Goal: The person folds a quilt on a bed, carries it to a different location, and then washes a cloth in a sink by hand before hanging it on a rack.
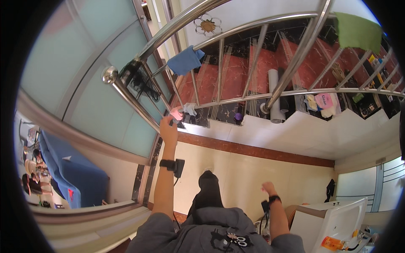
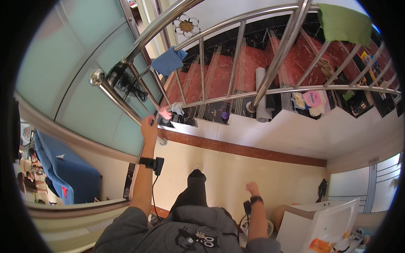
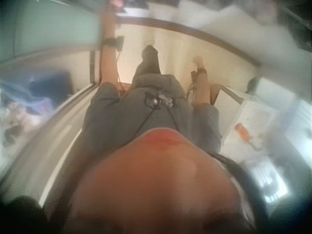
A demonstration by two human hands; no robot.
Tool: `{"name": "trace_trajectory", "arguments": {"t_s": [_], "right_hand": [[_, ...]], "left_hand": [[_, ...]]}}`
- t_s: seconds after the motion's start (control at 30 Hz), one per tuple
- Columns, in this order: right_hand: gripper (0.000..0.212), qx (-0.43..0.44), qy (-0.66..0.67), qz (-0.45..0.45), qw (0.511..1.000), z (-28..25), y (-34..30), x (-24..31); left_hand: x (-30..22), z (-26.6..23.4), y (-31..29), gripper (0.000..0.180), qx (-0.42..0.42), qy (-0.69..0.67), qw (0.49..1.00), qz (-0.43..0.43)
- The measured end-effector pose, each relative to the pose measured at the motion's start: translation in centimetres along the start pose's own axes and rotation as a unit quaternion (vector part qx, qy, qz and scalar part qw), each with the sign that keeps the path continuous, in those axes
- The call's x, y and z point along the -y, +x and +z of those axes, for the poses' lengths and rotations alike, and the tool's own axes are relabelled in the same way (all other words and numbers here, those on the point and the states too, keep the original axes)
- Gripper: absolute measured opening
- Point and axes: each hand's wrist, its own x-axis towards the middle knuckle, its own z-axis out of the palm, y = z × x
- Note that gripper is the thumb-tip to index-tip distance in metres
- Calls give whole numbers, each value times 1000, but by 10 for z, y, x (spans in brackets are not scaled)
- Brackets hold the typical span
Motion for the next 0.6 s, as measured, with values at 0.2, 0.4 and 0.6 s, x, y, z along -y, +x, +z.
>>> {"name": "trace_trajectory", "arguments": {"t_s": [0.2, 0.4, 0.6], "right_hand": [[19, -282, 181, 13, 942, -242, 260, 99], [64, -489, 391, -83, 775, -485, 394, 236], [51, -458, 496, -70, 734, -555, 435, 268]], "left_hand": [[6, 67, 188, 39, 81, -12, 990, 118], [20, 119, 297, 40, 82, -51, 972, 216], [33, 162, 334, 31, 65, -74, 983, 152]]}}
